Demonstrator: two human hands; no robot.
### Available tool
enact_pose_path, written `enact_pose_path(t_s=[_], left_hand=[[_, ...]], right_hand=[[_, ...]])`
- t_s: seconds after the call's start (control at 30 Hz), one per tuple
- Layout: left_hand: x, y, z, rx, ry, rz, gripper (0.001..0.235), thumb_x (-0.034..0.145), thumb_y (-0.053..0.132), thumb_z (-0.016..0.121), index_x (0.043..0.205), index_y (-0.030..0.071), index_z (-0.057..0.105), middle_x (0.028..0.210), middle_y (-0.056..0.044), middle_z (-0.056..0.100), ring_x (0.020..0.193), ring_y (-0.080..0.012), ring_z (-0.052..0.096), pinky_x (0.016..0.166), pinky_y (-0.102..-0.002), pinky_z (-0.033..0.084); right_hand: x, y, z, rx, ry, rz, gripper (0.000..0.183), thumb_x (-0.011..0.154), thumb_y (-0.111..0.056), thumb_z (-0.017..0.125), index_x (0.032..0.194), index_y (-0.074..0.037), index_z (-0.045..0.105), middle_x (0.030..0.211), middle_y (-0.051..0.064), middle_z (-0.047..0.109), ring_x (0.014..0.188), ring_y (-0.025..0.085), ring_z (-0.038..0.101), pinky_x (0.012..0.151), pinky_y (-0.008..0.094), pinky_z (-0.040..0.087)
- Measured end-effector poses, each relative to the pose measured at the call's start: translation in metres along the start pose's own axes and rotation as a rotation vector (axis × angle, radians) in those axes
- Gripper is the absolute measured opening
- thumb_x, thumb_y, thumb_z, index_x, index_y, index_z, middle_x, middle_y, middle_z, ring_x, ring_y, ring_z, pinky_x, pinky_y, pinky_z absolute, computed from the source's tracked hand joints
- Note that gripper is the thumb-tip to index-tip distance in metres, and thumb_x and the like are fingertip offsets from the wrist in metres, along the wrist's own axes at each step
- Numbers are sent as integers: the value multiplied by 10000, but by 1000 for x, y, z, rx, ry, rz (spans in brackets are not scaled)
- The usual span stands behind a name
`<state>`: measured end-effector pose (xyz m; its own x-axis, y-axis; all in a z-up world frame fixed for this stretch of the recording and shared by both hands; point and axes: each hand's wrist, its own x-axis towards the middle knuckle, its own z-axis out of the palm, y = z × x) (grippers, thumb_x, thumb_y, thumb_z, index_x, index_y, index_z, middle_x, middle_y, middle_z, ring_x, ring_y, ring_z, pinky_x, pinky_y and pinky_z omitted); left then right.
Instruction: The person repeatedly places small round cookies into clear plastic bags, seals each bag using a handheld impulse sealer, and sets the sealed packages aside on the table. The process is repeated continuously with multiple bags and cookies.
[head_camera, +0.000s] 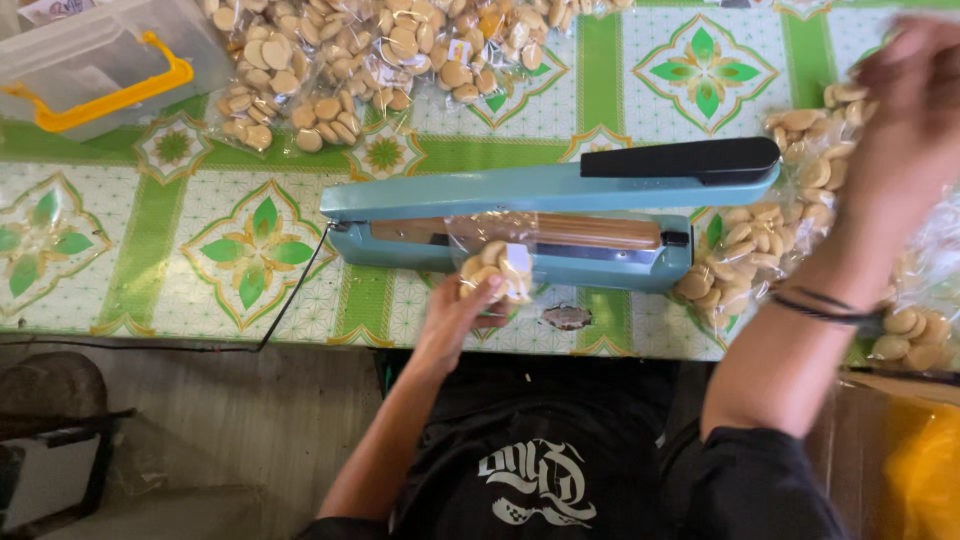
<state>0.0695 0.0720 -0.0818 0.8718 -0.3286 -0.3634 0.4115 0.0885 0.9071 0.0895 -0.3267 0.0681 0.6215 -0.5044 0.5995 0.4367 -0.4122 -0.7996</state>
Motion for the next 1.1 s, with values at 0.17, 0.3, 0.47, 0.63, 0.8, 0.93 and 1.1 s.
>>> enact_pose_path(t_s=[0.17,0.3,0.47,0.63,0.8,0.93,1.1], left_hand=[[1,8,-26,11,-10,12,616,895,450,696,1271,-31,614,1053,-140,714,827,-204,712,690,-339,661],[1,12,-32,9,-2,14,624,920,456,697,1262,-61,621,1054,-151,706,848,-210,698,705,-368,658],[2,10,-35,-14,10,-13,614,893,416,689,1304,-29,587,1141,-135,701,968,-213,726,737,-386,675],[2,8,-34,-104,-15,-24,650,891,414,704,1337,-36,560,1175,-149,687,1031,-226,716,774,-389,672],[2,3,-35,-129,-4,-15,670,886,418,718,1332,-57,558,1154,-153,697,1002,-241,722,797,-389,666],[6,-1,-35,-118,-13,7,707,883,430,725,1328,-88,544,1150,-193,705,1005,-256,740,846,-393,662],[5,-3,-36,-165,-13,13,714,879,423,732,1330,-93,529,1165,-204,703,1016,-267,742,875,-404,653]], right_hand=[[-21,-59,38,-710,-550,-535,272,942,-148,798,1160,-7,717,979,151,737,870,263,703,752,362,548],[-47,-53,88,-702,-838,-211,247,1069,-308,663,1130,-90,761,958,123,773,677,255,701,667,388,553],[-61,-33,83,-756,-800,76,402,1003,-483,619,1072,-115,765,827,162,747,779,315,740,720,441,557],[-54,-28,81,-797,-903,255,490,983,-561,529,1171,-168,754,837,176,749,838,358,727,790,461,543],[-45,-27,86,-814,-1028,377,599,975,-627,471,1262,-152,697,985,191,761,957,385,719,917,486,514],[-43,-23,85,-823,-1047,362,618,984,-636,446,1283,-152,687,1057,188,750,999,397,699,938,497,500],[-46,-19,82,-821,-1042,372,609,982,-621,442,1290,-156,688,1068,204,755,1012,397,705,952,494,504]])
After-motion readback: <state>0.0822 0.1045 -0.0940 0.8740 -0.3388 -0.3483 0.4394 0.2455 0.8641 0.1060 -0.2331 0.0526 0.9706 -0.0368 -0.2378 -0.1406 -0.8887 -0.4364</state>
